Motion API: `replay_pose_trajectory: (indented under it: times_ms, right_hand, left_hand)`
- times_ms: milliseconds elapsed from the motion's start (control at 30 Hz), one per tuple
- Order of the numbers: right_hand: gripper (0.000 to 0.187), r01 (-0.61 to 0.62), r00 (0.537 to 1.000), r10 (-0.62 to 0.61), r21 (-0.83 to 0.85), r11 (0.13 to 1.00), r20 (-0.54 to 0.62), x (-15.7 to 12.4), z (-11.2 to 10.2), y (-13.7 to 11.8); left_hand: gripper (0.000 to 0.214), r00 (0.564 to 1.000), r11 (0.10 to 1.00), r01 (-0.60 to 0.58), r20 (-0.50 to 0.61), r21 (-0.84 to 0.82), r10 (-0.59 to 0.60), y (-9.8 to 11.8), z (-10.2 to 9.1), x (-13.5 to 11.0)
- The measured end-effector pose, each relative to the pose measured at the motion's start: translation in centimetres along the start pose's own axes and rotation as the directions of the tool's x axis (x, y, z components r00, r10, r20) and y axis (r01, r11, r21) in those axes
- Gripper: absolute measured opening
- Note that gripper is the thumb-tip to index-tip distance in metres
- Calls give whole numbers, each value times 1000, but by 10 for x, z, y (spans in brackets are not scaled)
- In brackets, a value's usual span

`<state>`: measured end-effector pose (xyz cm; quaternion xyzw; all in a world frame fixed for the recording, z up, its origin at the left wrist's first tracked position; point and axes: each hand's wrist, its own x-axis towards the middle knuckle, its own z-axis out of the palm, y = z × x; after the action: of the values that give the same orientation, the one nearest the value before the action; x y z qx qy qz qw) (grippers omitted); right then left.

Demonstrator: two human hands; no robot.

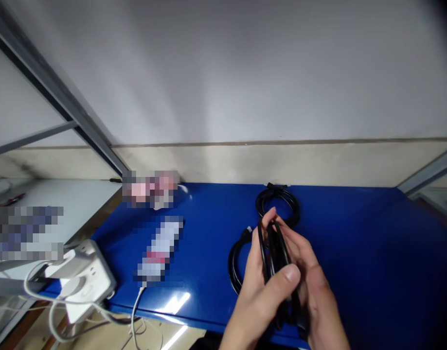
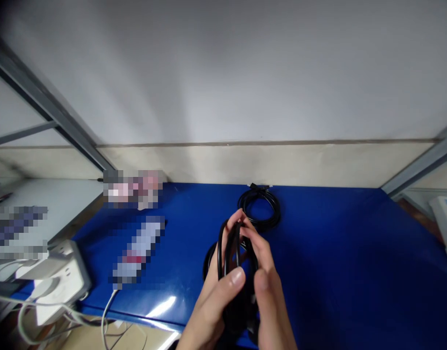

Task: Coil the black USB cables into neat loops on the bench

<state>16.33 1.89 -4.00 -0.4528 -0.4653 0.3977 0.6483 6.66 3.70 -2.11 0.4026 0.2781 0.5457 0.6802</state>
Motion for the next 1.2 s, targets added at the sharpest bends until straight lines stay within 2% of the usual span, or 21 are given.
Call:
replay_pose_trajectory:
  times_ms: [67, 133, 233, 300, 367, 433, 500, 600, 667, 767, 833, 900, 967, 1067, 1200]
  right_hand:
    - [58, -78, 996, 75, 107, 991, 40, 1, -4, 0]
    - [56, -145, 988, 137, 129, 981, 68, 1, -6, 1]
    - [55, -114, 993, 113, -30, 993, -27, 1, -6, 8]
    - [61, -91, 994, 79, -159, 983, -80, 1, -5, 14]
    - [64, -149, 989, 142, -189, 971, -49, 0, -4, 19]
    - [60, -244, 969, 246, -145, 959, -3, -1, -2, 21]
    - [59, -310, 951, 310, -90, 947, -6, -1, 0, 21]
    - [61, -365, 929, 367, 42, 930, -47, 0, 1, 17]
    - [60, -369, 917, 384, 135, 920, -108, 3, -1, 15]
    - [58, -336, 891, 378, 193, 922, -251, 8, -8, 15]
    - [56, -320, 881, 368, 199, 926, -297, 11, -15, 16]
    - [53, -312, 882, 357, 188, 931, -308, 14, -23, 18]
    - [50, -307, 886, 345, 165, 937, -309, 15, -33, 18]
    - [49, -332, 884, 362, 147, 932, -295, 14, -49, 14]
    - [54, -395, 873, 415, 128, 910, -255, 10, -59, 4]
  left_hand:
    - [65, 997, 995, 13, -77, -99, -21, -3, -2, 5]
    - [56, 983, 964, 11, -174, -266, -59, -6, -7, 11]
    - [50, 959, 873, 6, -245, -487, -143, -7, -18, 19]
    - [50, 962, 852, -32, -248, -523, -117, -6, -23, 22]
    - [50, 963, 870, -119, -268, -478, -16, -5, -24, 23]
    - [49, 955, 887, -199, -287, -418, 79, -5, -22, 22]
    - [52, 953, 910, -218, -279, -352, 120, -5, -20, 20]
    - [53, 945, 964, -214, -282, -155, 164, -6, -21, 20]
    - [49, 931, 981, -191, -322, -32, 171, -7, -24, 22]
    - [47, 932, 997, -68, -359, -26, 54, -9, -25, 26]
    - [52, 947, 994, 38, -314, -105, -69, -8, -24, 27]
    - [56, 958, 967, 137, -219, -215, -184, -6, -23, 26]
    - [51, 956, 926, 212, -132, -312, -263, -3, -23, 25]
    - [44, 949, 871, 261, -53, -416, -310, 0, -29, 24]
    - [56, 929, 760, 361, 139, -540, -343, -2, -38, 26]
